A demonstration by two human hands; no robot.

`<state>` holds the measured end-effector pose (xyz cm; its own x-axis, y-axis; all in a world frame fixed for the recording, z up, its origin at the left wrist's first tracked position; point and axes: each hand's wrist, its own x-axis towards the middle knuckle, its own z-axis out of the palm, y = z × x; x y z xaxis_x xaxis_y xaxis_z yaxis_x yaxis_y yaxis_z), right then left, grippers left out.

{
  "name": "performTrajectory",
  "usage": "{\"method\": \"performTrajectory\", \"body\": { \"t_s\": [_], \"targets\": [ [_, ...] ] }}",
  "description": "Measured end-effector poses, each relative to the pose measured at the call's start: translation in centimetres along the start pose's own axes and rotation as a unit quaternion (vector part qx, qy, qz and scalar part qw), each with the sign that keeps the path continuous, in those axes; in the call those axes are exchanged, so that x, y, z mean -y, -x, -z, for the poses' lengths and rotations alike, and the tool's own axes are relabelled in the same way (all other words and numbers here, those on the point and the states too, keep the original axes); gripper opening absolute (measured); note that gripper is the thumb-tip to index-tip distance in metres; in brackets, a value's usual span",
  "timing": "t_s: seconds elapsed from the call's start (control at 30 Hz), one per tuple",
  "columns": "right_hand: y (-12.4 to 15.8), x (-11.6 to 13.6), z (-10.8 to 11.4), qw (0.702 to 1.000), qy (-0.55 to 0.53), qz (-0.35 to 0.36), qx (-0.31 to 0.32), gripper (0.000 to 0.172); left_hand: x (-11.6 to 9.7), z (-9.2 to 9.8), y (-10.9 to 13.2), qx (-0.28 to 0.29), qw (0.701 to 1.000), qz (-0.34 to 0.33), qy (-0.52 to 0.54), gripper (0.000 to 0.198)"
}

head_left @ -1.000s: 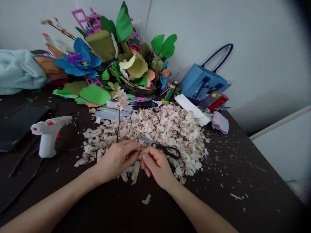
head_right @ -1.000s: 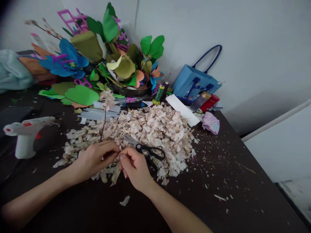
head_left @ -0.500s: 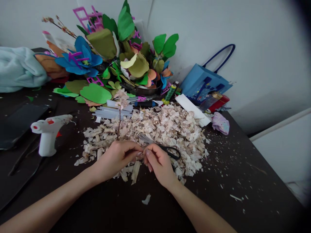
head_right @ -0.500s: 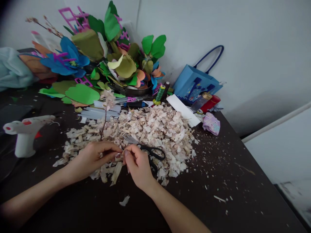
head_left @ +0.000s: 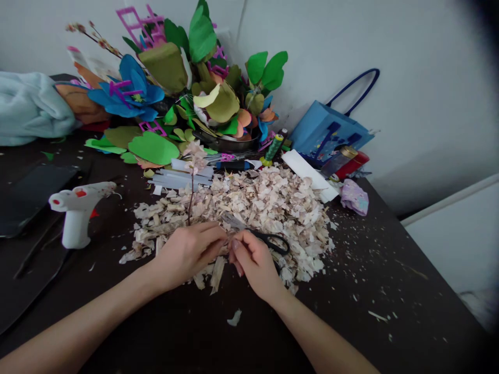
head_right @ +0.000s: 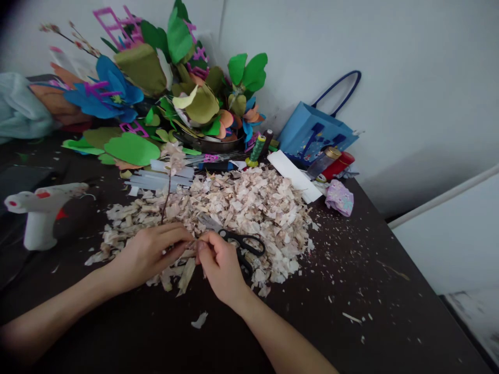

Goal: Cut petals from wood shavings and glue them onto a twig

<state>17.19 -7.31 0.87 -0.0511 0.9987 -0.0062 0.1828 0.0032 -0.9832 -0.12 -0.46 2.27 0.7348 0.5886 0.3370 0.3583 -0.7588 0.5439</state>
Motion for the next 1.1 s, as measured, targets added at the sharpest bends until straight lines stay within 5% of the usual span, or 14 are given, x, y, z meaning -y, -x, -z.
{"method": "performTrajectory", "body": {
  "t_s": [0.2,0.47,0.67,1.1],
  "targets": [
    [-0.4,-0.5,-0.3,0.961,-0.261,-0.088,0.018,0.029,-0.2,0.0,-0.3,-0.005,0.972,0.147,0.183,0.017],
    [-0.7,-0.4,-0.5,0.922,-0.359,-0.145,0.029,0.035,-0.9,0.0,-0.4,0.001,0.955,0.16,0.251,0.016],
    [-0.6,-0.9,-0.5,0.943,-0.309,-0.119,0.019,0.032,-0.8,-0.1,-0.3,0.0,0.964,0.139,0.227,0.014],
    [-0.3,-0.9,0.0,0.998,-0.042,-0.03,-0.021,0.036,0.1,-0.9,0.4,-0.05,0.994,-0.078,-0.055,0.022]
  ]
}}
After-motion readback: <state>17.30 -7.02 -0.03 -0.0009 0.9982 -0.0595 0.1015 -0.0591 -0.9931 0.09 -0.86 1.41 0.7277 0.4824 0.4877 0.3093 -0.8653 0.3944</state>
